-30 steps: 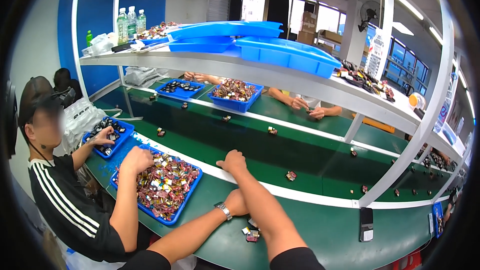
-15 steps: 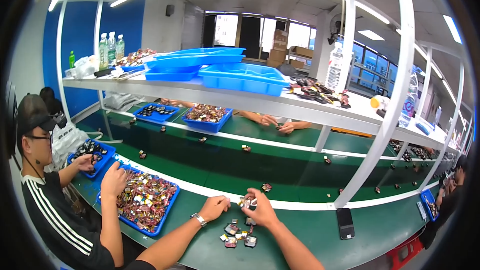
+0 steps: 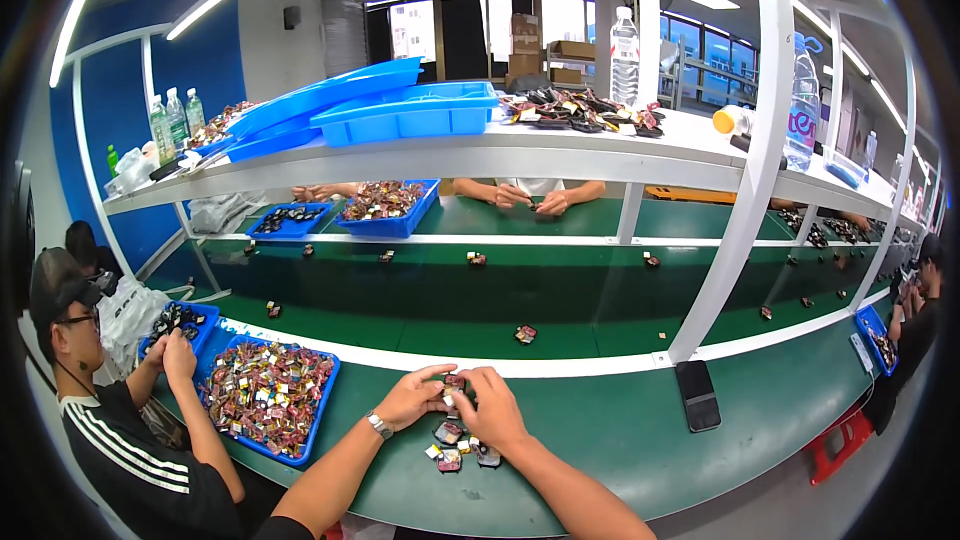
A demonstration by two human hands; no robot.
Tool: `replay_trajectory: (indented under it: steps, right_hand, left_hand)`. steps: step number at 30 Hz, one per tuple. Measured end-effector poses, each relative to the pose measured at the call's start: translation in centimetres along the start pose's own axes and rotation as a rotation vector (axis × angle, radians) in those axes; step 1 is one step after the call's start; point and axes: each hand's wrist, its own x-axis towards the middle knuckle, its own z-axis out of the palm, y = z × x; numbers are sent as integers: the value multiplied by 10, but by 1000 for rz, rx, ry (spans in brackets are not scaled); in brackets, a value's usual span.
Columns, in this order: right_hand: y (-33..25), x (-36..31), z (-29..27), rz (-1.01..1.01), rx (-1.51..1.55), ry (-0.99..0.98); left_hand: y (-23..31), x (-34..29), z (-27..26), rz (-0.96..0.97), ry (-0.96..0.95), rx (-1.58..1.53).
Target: Manually assemble or sort small electronic components on a factory assembly line.
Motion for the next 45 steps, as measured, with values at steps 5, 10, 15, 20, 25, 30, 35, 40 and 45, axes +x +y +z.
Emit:
replay_trajectory:
  steps: [5,10,15,20,25,30,35,40,45]
  right_hand:
    - [10,1,9,-140,-241,52]
    - [10,4,1,-273,-304,78]
    - [18,5,5,-365,-436,155]
    - [21,9,6,-416,-483,99]
    - [28,11,4,-420,-467,86]
    - [26,16,-8,-483,-362,45]
    - [22,18,-11,-514,-373,52]
    - [24,13,-1,-422,-364,67]
    - [27,18,-12,-449,-294,3]
  left_hand:
    - [-6,3,1,30,44,-29]
    - [-8,2,3,45,40,-26]
    - [-10,2,8,39,54,-52]
    - [-11,0,7,23,72,-57]
    - [-12,2,8,5,70,-66]
    - [-10,1,8,1,59,-124]
    - [-11,1,7,15,54,-109]
    - [-8,-1,10,-8,76,-91]
    - [-9,1,9,10,63,-104]
